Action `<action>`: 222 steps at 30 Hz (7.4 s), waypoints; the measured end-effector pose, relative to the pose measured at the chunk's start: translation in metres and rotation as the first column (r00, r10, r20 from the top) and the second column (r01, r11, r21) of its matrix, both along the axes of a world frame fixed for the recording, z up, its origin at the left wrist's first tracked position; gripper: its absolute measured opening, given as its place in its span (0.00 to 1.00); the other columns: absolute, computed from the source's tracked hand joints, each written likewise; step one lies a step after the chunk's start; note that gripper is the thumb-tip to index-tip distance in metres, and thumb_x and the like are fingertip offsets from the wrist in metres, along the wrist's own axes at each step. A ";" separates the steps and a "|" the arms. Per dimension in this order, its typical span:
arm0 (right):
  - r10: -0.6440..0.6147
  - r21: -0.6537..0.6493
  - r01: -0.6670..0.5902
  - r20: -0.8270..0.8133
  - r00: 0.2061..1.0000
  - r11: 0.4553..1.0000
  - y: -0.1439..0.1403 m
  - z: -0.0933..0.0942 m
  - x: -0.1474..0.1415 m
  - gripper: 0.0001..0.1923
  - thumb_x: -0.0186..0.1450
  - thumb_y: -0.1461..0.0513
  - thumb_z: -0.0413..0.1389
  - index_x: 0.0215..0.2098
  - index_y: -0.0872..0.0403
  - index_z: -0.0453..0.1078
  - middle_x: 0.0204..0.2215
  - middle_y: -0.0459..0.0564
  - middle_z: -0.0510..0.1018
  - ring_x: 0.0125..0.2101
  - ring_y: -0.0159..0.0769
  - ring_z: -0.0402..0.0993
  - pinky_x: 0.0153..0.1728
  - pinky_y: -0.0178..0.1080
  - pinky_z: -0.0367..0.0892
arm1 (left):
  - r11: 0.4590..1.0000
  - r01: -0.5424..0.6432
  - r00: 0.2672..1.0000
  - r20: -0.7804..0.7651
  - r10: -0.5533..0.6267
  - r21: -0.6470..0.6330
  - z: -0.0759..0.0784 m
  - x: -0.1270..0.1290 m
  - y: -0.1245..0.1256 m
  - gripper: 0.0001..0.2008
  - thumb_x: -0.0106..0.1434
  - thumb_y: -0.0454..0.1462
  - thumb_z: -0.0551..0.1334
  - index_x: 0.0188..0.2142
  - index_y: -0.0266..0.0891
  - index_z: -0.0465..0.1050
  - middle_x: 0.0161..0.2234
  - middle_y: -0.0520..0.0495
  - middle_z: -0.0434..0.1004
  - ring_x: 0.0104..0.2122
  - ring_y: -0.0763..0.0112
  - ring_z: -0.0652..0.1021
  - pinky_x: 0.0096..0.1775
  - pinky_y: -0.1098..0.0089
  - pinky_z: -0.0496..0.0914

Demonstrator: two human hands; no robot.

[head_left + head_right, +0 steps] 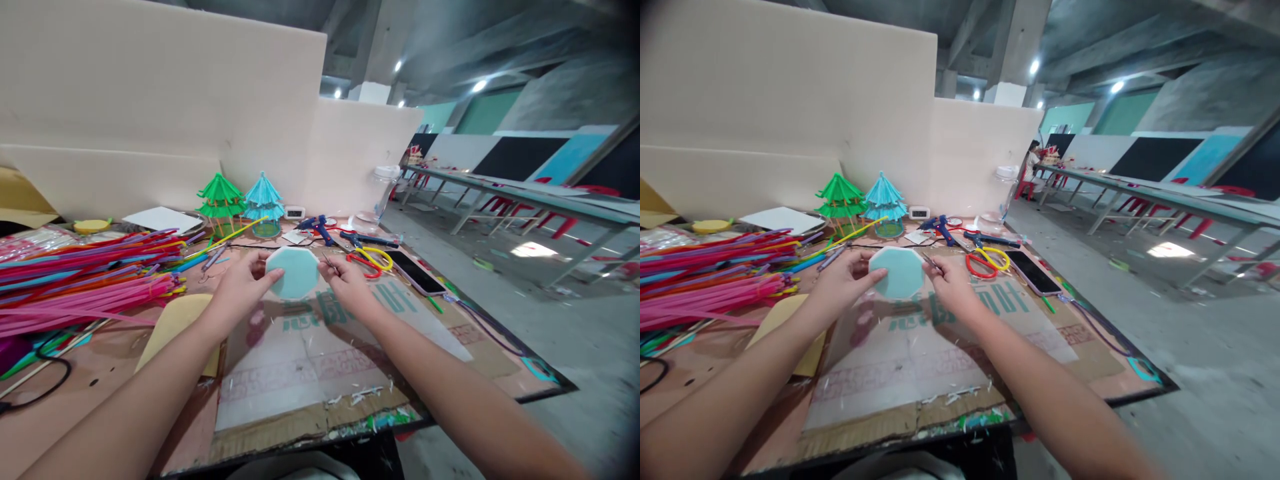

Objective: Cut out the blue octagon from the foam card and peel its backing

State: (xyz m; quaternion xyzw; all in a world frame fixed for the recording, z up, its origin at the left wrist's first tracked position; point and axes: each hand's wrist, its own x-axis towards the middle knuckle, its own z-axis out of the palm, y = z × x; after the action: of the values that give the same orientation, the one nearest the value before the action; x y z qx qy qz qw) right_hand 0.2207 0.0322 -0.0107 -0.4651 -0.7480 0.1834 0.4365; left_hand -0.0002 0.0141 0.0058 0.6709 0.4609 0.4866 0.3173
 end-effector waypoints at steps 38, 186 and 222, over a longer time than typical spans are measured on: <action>0.038 0.305 -0.122 0.269 0.962 0.944 -0.009 0.011 0.006 0.16 0.70 0.55 0.51 0.50 0.51 0.74 0.40 0.53 0.79 0.42 0.41 0.74 0.44 0.44 0.68 | 0.972 -0.056 0.899 -0.411 0.147 0.227 -0.002 -0.001 -0.008 0.11 0.63 0.39 0.60 0.42 0.42 0.78 0.37 0.49 0.82 0.35 0.64 0.78 0.35 0.69 0.66; 0.052 0.275 -0.112 0.216 0.975 0.955 -0.005 0.003 0.006 0.15 0.68 0.54 0.53 0.49 0.49 0.74 0.37 0.52 0.80 0.39 0.41 0.74 0.41 0.43 0.68 | 0.974 -0.032 0.883 -0.450 0.132 0.222 -0.006 -0.002 -0.004 0.12 0.63 0.38 0.58 0.43 0.42 0.77 0.40 0.48 0.82 0.39 0.61 0.78 0.37 0.67 0.67; -0.012 0.252 -0.027 0.154 0.988 0.967 -0.005 0.004 0.003 0.15 0.67 0.56 0.53 0.48 0.53 0.74 0.34 0.52 0.79 0.32 0.37 0.73 0.35 0.40 0.69 | 0.976 -0.069 0.886 -0.436 0.156 0.209 -0.003 -0.002 -0.005 0.11 0.64 0.38 0.58 0.43 0.42 0.77 0.38 0.48 0.82 0.37 0.62 0.78 0.35 0.67 0.67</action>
State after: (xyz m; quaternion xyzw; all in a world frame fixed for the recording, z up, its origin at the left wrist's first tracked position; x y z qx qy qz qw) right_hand 0.2240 0.0270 -0.0070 -0.4156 -0.7985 0.0515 0.4324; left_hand -0.0019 0.0092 0.0030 0.7641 0.5120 0.3772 0.1088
